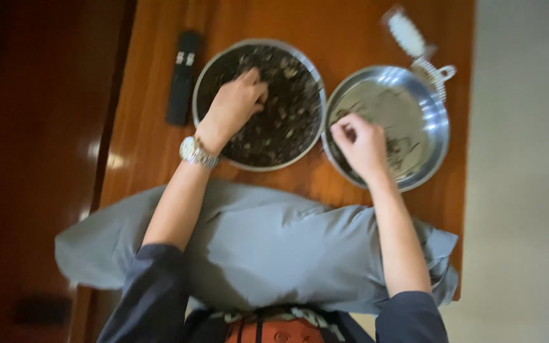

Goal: Sorting through dried tea leaves to remove stems or specific pieces, moving them from one metal tray to another.

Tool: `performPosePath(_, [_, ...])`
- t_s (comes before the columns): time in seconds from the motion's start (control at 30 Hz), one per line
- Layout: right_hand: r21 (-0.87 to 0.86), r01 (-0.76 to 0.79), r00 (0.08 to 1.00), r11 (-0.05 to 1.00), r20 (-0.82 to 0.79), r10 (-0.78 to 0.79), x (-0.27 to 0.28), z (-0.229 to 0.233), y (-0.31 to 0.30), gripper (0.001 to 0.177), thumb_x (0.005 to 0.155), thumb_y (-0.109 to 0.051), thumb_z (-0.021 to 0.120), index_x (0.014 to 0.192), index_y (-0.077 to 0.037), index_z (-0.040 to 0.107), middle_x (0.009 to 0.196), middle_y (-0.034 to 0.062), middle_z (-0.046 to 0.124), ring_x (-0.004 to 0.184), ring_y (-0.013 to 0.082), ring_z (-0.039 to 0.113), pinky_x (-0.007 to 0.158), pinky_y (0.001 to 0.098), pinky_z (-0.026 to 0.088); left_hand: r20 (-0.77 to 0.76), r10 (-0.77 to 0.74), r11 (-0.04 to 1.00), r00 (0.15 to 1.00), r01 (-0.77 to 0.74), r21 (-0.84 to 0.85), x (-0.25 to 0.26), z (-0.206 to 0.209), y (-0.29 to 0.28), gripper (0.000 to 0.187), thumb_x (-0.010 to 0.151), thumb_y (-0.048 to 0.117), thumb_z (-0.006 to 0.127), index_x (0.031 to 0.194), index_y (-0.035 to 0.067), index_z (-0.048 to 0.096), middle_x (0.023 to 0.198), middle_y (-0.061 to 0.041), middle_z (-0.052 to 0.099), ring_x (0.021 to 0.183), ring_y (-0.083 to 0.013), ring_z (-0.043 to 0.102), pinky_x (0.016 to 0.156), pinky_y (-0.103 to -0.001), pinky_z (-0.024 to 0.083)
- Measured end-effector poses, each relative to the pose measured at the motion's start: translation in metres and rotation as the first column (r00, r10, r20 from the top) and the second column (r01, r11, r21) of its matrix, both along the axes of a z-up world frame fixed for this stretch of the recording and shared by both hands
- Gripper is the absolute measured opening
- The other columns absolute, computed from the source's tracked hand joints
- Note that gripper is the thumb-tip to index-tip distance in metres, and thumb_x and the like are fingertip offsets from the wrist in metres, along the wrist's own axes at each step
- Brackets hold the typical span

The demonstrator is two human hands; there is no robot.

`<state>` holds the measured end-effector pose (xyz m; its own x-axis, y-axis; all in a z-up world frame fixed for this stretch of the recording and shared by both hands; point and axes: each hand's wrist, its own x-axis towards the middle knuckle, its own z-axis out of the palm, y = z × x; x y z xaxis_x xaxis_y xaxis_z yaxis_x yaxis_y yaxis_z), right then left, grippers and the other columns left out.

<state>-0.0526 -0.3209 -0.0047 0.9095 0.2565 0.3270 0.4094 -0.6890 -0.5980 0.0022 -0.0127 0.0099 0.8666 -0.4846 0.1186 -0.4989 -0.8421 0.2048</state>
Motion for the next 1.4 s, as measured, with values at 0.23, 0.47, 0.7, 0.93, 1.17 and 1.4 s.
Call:
performPosePath(0.23, [0.008,0.032,0.999,0.999,-0.005,-0.032,0.005,-0.013,-0.005,0.008,0.096,-0.022,0.073,0.093,-0.014,0.071,0.073,0.0073,0.074,0.064,0.0282,0.072,0.06,0.04,0.057,-0.045,0.007,0.999,0.999,-0.005,0.041,-0.004,0.003,-0.003,0.021,0.088,0.017,0.083,0.096,0.009,0.065,0.105,-0.008,0.055,0.104,-0.0308,0.067,0.079,-0.043,0.061])
performPosePath(0.47, [0.043,0.012,1.0,0.999,-0.02,-0.011,0.002,-0.008,-0.005,0.005,0.095,-0.018,0.072,0.091,-0.015,0.07,0.069,0.0052,0.072,0.059,0.0234,0.069,0.058,0.036,0.055,-0.057,0.016,0.995,0.998,-0.01,0.097,-0.003,-0.008,0.0,0.017,0.097,0.022,0.074,0.102,0.009,0.066,0.11,-0.009,0.052,0.109,-0.0289,0.065,0.082,-0.041,0.06])
performPosePath(0.7, [0.058,0.0,1.0,0.998,-0.014,0.0,0.002,-0.004,-0.004,0.006,0.094,-0.017,0.072,0.089,-0.014,0.07,0.068,0.0079,0.071,0.058,0.0252,0.067,0.059,0.0366,0.054,-0.084,0.016,0.998,0.996,-0.01,0.066,-0.001,-0.009,0.003,0.021,0.096,0.03,0.074,0.097,0.01,0.069,0.108,-0.008,0.053,0.107,-0.0284,0.065,0.082,-0.04,0.06])
performPosePath(0.93, [0.057,0.0,1.0,0.998,-0.023,0.002,0.002,-0.006,-0.004,0.007,0.094,-0.017,0.073,0.089,-0.014,0.07,0.069,0.0062,0.071,0.058,0.0236,0.067,0.059,0.0343,0.054,-0.16,0.011,0.999,0.987,-0.019,-0.051,-0.001,0.005,0.006,0.023,0.103,0.027,0.068,0.095,0.005,0.069,0.103,-0.01,0.057,0.101,-0.0314,0.069,0.081,-0.042,0.06])
performPosePath(1.17, [-0.019,-0.042,0.998,0.999,-0.054,0.041,0.001,0.001,-0.004,0.01,0.101,-0.017,0.071,0.098,-0.008,0.073,0.08,0.0091,0.075,0.069,0.0251,0.071,0.064,0.0356,0.055,-0.15,-0.004,0.985,0.989,-0.022,-0.173,0.004,-0.004,0.017,0.025,0.107,0.02,0.059,0.093,0.004,0.073,0.103,-0.011,0.062,0.084,-0.0309,0.068,0.067,-0.042,0.053])
performPosePath(1.4, [-0.004,-0.088,0.996,0.996,-0.022,0.087,-0.001,0.008,-0.005,0.01,0.103,-0.006,0.072,0.094,-0.003,0.071,0.076,0.0028,0.069,0.062,0.0115,0.06,0.06,0.0257,0.049,-0.231,-0.015,0.962,0.973,-0.048,-0.267,0.0,0.012,0.019,0.017,0.105,0.014,0.062,0.098,0.002,0.073,0.106,-0.012,0.06,0.083,-0.0351,0.064,0.069,-0.047,0.049])
